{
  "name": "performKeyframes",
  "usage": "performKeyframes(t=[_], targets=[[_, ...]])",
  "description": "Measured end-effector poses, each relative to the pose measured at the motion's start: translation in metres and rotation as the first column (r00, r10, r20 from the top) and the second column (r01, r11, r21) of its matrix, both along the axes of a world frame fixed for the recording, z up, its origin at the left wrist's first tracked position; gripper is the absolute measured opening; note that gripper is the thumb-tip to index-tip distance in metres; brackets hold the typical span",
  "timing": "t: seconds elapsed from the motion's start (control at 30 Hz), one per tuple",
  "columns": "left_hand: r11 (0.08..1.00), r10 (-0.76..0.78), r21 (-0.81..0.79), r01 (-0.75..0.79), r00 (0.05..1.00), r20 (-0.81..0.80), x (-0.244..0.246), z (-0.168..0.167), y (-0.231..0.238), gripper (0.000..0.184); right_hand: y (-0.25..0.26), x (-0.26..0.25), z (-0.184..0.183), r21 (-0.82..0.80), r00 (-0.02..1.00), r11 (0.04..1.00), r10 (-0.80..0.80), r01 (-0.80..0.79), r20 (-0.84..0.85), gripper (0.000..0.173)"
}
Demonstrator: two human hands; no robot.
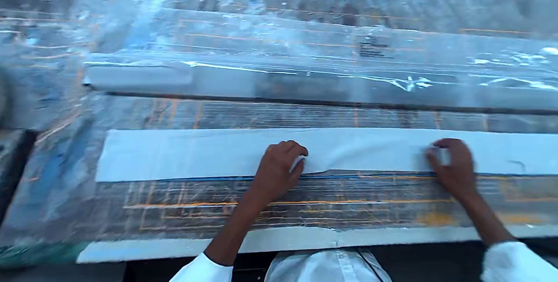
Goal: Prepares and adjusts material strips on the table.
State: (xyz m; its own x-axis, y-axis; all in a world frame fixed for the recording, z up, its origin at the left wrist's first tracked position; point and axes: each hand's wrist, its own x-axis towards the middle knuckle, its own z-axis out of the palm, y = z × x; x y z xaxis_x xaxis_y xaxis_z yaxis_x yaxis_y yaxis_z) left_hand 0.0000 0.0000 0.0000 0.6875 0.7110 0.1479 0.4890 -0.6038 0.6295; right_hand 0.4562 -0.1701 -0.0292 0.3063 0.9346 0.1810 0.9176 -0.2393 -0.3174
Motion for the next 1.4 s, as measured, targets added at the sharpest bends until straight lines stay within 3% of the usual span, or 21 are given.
performKeyframes(t=[0.07,0.13,0.23,0.37,0.5,0.6,0.73,0.87,0.97,1.07,1.13,1.2,1.3,1.33,1.4], targets=[[0.997,-0.082,0.005,0.082,0.996,0.018,0.037,-0.009,-0.015,0.017,0.007,-0.042,0.004,-0.028,0.983,0.982,0.186,-0.186,0.003,0.041],[0.993,-0.106,0.046,0.108,0.994,-0.038,0.061,-0.018,-0.028,0.024,0.004,-0.058,0.003,-0.025,0.965,0.965,0.26,-0.26,-0.009,0.039],[0.989,-0.067,0.12,0.083,0.989,-0.132,0.075,-0.027,-0.04,0.024,-0.006,-0.06,-0.002,-0.026,0.96,0.96,0.28,-0.28,-0.024,0.037],[0.978,0.015,0.207,0.029,0.978,-0.21,0.085,-0.026,-0.048,0.012,-0.008,-0.063,-0.002,-0.004,0.922,0.922,0.388,-0.388,-0.012,0.015],[0.99,0.056,0.14,-0.015,0.955,-0.293,0.085,-0.01,-0.056,0.011,-0.002,-0.059,0.006,-0.059,0.868,0.867,0.496,-0.495,-0.009,0.008],[0.991,0.118,0.103,-0.087,0.929,-0.351,0.093,0.005,-0.068,0.019,0.002,-0.046,0.022,-0.18,0.805,0.785,0.577,-0.593,-0.138,0.007],[0.986,0.144,0.131,-0.107,0.937,-0.318,0.146,0.007,-0.086,0.024,-0.001,-0.033,0.024,0.011,0.853,0.87,0.486,-0.493,-0.192,0.02],[0.998,0.044,-0.014,-0.054,0.922,-0.384,0.188,0.01,-0.105,0.021,-0.005,-0.029,0.018,-0.123,0.866,0.862,0.469,-0.491,-0.173,0.017],[0.998,0.029,0.055,-0.011,0.94,-0.34,0.195,0.009,-0.113,0.019,-0.01,-0.027,0.022,-0.127,0.865,0.861,0.469,-0.493,-0.181,0.006],[0.996,0.052,0.088,-0.024,0.939,-0.339,0.21,0.003,-0.112,0.036,-0.006,-0.024,0.016,-0.049,0.913,0.922,0.371,-0.384,-0.17,0.02],[1.0,0.027,0.011,-0.024,0.921,-0.388,0.223,0.01,-0.114,0.025,-0.01,-0.025,0.019,-0.102,0.92,0.922,0.354,-0.373,-0.17,0.019],[0.998,-0.006,-0.055,-0.018,0.911,-0.412,0.233,0.019,-0.111,0.014,-0.012,-0.022,0.02,-0.139,0.914,0.907,0.38,-0.399,-0.143,0.006],[0.999,0.024,0.044,-0.01,0.943,-0.333,0.235,0.013,-0.109,0.033,-0.014,-0.015,0.019,-0.039,0.928,0.936,0.341,-0.35,-0.151,0.008],[0.998,0.016,0.06,0.005,0.936,-0.352,0.236,0.009,-0.108,0.037,-0.012,-0.011,0.016,-0.021,0.94,0.948,0.31,-0.316,-0.144,0.016],[0.999,-0.048,-0.006,0.05,0.911,-0.409,0.241,0.012,-0.111,0.031,-0.013,-0.008,0.013,-0.064,0.944,0.952,0.286,-0.3,-0.165,0.023]])
